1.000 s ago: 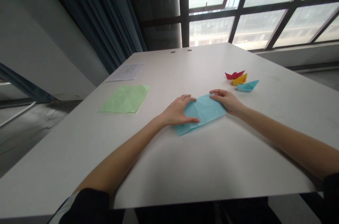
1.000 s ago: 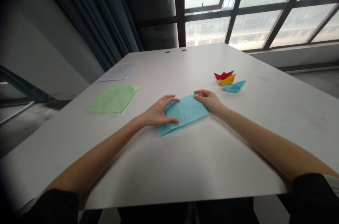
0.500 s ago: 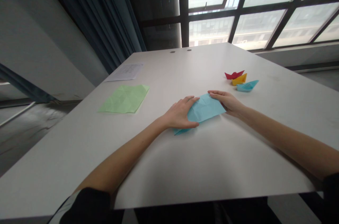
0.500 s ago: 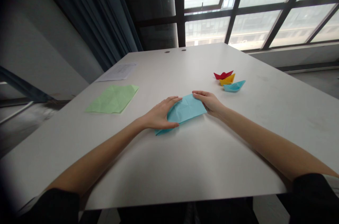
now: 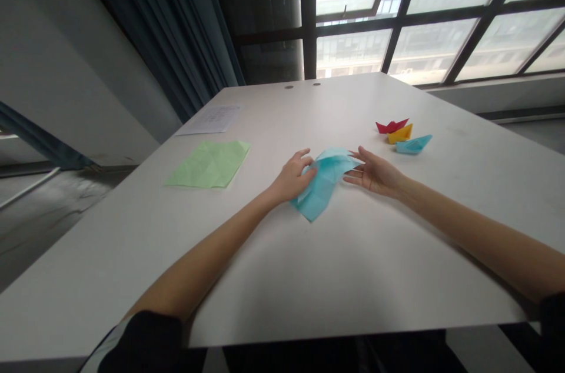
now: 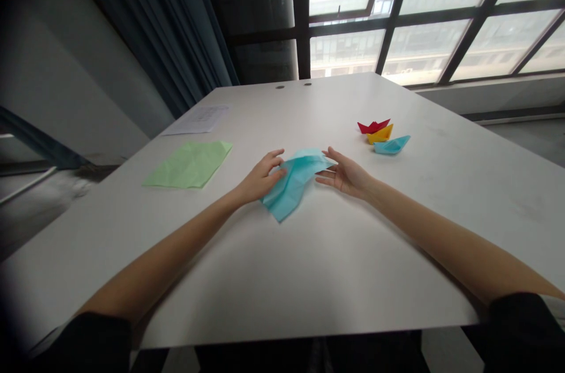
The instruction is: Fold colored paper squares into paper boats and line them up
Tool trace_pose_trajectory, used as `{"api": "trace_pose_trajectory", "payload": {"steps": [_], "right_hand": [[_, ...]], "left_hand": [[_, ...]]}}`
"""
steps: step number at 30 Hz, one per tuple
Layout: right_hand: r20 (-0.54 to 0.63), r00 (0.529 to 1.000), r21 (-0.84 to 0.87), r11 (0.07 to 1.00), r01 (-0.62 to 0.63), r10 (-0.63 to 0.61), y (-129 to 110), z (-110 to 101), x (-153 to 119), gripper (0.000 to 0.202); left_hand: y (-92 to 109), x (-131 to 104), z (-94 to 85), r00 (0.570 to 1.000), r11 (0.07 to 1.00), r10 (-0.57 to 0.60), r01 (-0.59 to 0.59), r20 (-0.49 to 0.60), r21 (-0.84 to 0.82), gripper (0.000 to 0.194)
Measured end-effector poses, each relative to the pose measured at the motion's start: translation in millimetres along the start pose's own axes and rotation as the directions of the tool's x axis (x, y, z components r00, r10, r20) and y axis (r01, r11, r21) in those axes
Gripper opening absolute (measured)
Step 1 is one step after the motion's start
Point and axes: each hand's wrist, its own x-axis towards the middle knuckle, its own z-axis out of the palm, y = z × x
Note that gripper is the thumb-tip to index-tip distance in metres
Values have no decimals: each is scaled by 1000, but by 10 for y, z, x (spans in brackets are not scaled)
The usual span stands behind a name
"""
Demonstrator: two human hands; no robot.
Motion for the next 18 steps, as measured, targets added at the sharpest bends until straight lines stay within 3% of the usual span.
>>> {"api": "trace_pose_trajectory", "payload": {"steps": [2, 4, 7, 10, 13, 15, 18], "right_hand": [[-14, 999, -38, 998, 46, -46, 22, 26, -14, 22], [-24, 993, -122, 986, 110, -114, 54, 53, -31, 29], [-46, 973, -277, 938, 207, -228, 94, 82, -49, 60], [-103, 952, -361, 903, 233, -287, 101, 56, -35, 91], [-134, 933, -403, 878, 256, -333, 80, -34, 10, 107], [-137, 910, -426, 853, 303, -392, 62, -106, 45, 107], [-142, 886, -401, 844, 355, -441, 41, -176, 75, 87]], "left_hand": [[-47, 44, 4, 987, 966, -146, 127, -70, -227, 12], [-74, 71, 9, 948, 850, -308, 239, -75, -470, 11], [-85, 85, 9, 903, 676, -428, 287, -45, -678, 7], [-106, 97, -4, 887, 620, -456, 259, -71, -740, 6], [-165, 120, -23, 857, 616, -496, 235, -138, -752, 8], [-211, 133, -32, 822, 611, -541, 240, -176, -755, 11], [-257, 132, -26, 786, 576, -590, 252, -182, -778, 14]]}}
